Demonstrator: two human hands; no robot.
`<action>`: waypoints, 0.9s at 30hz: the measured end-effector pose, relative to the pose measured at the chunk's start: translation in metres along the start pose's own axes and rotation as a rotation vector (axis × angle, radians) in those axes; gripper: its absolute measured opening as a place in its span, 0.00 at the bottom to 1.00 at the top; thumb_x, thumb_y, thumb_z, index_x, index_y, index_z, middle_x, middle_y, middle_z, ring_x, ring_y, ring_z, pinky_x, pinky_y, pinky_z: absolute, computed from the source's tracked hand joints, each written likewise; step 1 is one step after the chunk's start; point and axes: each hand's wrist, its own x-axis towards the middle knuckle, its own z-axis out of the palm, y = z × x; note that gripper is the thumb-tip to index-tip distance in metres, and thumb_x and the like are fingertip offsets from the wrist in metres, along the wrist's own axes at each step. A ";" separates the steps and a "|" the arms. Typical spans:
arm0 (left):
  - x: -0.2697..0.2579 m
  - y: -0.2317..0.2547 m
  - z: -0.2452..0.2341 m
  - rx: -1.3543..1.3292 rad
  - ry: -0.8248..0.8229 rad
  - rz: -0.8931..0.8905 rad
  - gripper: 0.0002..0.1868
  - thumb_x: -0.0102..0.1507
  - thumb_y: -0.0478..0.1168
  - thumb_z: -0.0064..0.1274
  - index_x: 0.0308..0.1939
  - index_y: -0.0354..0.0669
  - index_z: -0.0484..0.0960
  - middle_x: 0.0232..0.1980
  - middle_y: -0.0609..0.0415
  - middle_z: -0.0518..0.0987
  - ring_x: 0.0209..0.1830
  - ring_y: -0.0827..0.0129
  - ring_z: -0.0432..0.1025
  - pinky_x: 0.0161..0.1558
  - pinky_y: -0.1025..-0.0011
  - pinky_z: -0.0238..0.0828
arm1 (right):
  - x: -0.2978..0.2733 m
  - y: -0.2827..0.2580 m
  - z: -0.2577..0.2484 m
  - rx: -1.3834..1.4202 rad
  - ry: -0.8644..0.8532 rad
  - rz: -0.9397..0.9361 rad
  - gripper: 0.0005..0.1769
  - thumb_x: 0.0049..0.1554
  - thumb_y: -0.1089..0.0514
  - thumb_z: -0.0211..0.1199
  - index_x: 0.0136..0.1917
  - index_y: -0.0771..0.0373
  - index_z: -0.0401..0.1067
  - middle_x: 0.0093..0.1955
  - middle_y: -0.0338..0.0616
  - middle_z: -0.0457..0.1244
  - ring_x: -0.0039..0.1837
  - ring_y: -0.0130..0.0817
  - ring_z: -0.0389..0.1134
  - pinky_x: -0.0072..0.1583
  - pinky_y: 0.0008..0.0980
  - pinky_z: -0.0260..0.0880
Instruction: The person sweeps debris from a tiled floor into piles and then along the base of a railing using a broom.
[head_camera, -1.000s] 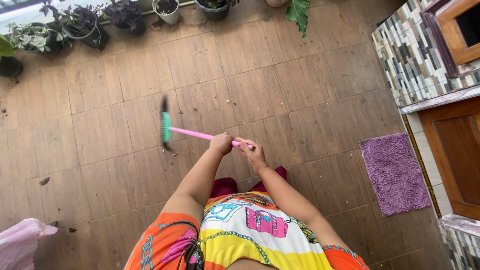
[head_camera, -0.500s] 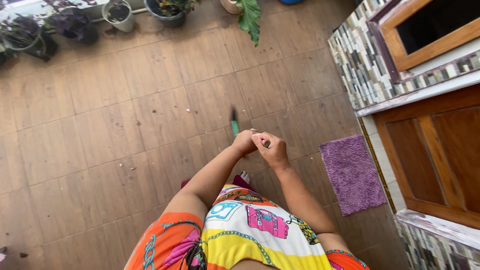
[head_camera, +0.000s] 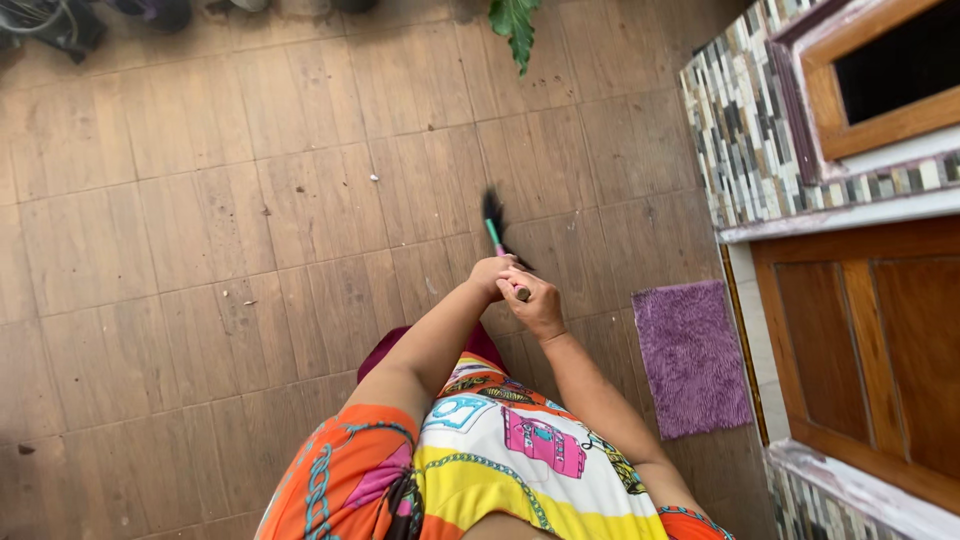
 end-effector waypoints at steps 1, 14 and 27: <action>-0.003 -0.009 -0.007 0.014 -0.015 -0.079 0.09 0.58 0.52 0.55 0.36 0.56 0.85 0.44 0.58 0.84 0.49 0.58 0.78 0.45 0.61 0.77 | 0.007 0.001 0.004 0.053 -0.018 -0.008 0.08 0.58 0.57 0.69 0.45 0.64 0.78 0.51 0.47 0.73 0.57 0.40 0.76 0.58 0.34 0.74; -0.055 -0.040 -0.044 0.111 0.038 -0.521 0.07 0.61 0.42 0.55 0.41 0.52 0.88 0.48 0.47 0.83 0.46 0.53 0.80 0.45 0.56 0.78 | 0.021 0.044 0.045 0.809 -0.054 0.368 0.12 0.64 0.57 0.60 0.45 0.68 0.77 0.57 0.48 0.72 0.58 0.31 0.73 0.59 0.32 0.77; 0.078 0.003 -0.088 -0.396 0.098 -0.123 0.15 0.59 0.51 0.55 0.47 0.55 0.85 0.48 0.50 0.84 0.48 0.50 0.78 0.47 0.57 0.76 | 0.095 -0.045 -0.046 -0.210 0.123 -0.099 0.07 0.57 0.57 0.72 0.47 0.62 0.80 0.48 0.47 0.72 0.52 0.39 0.76 0.53 0.34 0.75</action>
